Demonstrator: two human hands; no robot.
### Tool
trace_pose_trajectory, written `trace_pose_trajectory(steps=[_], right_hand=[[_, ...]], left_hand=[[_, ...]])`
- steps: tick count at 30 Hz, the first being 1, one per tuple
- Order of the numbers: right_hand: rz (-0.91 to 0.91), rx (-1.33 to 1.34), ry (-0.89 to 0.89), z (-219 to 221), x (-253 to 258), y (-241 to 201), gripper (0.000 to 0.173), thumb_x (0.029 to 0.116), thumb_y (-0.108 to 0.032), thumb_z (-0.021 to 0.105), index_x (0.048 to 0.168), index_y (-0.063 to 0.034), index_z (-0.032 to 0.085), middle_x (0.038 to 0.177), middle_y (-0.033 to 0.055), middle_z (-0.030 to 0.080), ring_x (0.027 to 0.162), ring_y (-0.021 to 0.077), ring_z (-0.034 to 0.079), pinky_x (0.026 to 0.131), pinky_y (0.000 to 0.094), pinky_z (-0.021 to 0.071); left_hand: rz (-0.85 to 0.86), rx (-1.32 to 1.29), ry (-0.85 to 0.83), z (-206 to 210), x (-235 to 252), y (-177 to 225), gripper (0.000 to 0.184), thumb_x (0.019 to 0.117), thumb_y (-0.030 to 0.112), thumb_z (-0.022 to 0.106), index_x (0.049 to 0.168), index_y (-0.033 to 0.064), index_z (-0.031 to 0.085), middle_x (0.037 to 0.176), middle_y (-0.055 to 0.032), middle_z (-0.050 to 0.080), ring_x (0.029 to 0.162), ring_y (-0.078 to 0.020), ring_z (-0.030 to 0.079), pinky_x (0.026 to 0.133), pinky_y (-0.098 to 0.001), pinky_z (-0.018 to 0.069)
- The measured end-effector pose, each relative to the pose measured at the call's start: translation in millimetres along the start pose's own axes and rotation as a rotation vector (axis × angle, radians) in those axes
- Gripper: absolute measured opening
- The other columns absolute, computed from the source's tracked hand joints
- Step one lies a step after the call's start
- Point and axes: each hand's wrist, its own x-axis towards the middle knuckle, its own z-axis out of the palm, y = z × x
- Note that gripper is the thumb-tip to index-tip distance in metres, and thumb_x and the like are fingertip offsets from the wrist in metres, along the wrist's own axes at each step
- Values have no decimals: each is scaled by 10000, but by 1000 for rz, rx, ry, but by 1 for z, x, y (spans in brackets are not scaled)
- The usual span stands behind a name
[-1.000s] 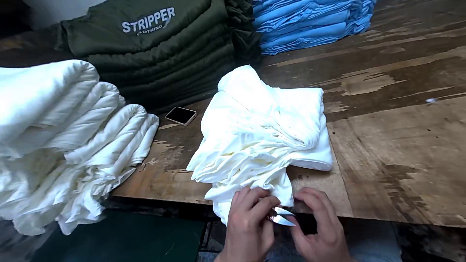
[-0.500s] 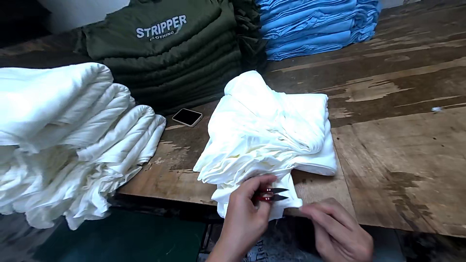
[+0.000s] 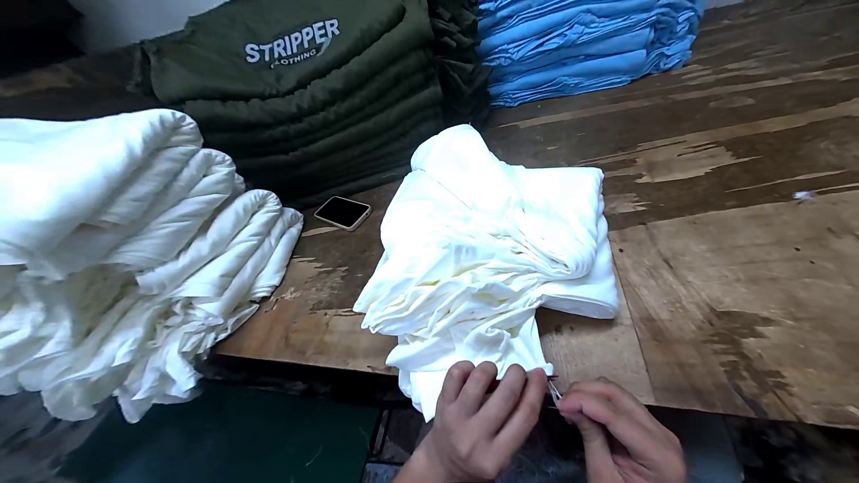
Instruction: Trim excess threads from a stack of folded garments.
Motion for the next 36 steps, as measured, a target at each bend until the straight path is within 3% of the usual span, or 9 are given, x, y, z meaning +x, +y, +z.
trace_pose_trajectory(steps=[5,8,12,16,19,23,28,31,36], right_hand=[[-39,-74,-173,-16,3,2,82,971,-174,706,975,-115,764,852,19,696,823,82,667,803,237,571],[-152,-353,-324,-24,6,10,293,971,-418,677,846,-165,758,658,-12,645,663,140,589,816,369,456],[-89,-602,-263,-14,15,12,268,982,-451,614,945,-216,736,971,11,701,912,181,651,805,383,520],[-74,-653,-275,3,27,13,363,967,-520,592,1105,-204,706,1128,44,702,1009,240,661,847,461,516],[-139,-640,-338,22,31,17,378,970,-499,604,1228,-247,716,1131,50,714,1041,250,679,915,494,524],[-213,-501,-315,14,35,18,168,1000,-193,587,941,-206,744,901,-13,716,903,164,684,886,374,542],[-194,-622,-707,-51,53,5,99,871,-286,732,813,-209,753,761,-34,716,741,162,706,833,458,552],[-158,-687,-655,-49,52,-2,429,932,-554,631,753,-174,717,586,-21,642,544,161,639,699,454,550],[-259,-576,-441,13,41,1,390,956,-549,614,1213,-288,752,1167,26,721,1059,242,671,916,488,532]], left_hand=[[-190,-69,-38,3,1,-2,199,961,290,687,1131,197,734,999,11,707,874,-163,580,823,-366,420],[-290,-196,-219,2,8,-15,226,938,252,629,1112,139,718,888,-10,689,825,-175,654,768,-386,531],[-346,-220,-145,-15,17,-48,216,940,167,585,1053,185,769,753,-16,592,690,-130,582,642,-305,511],[-502,-69,-226,-19,35,-50,174,745,344,675,813,232,789,701,82,627,626,-36,597,530,-256,507],[-528,58,-401,-12,46,-35,184,736,245,689,886,151,737,797,-5,658,740,-203,676,622,-435,577],[-370,197,-217,5,31,-53,135,779,55,671,873,119,743,741,-80,626,657,-272,651,545,-439,528],[-247,-112,-338,-14,-2,-65,260,839,260,669,1063,168,766,762,-37,667,625,-191,650,529,-391,551],[-180,-339,-422,-32,-20,-62,423,906,495,724,1203,196,685,945,-44,678,795,-173,660,688,-379,574],[-180,-456,-322,-34,-31,-62,113,1004,276,635,1021,217,730,1007,28,694,957,-105,650,850,-287,544]])
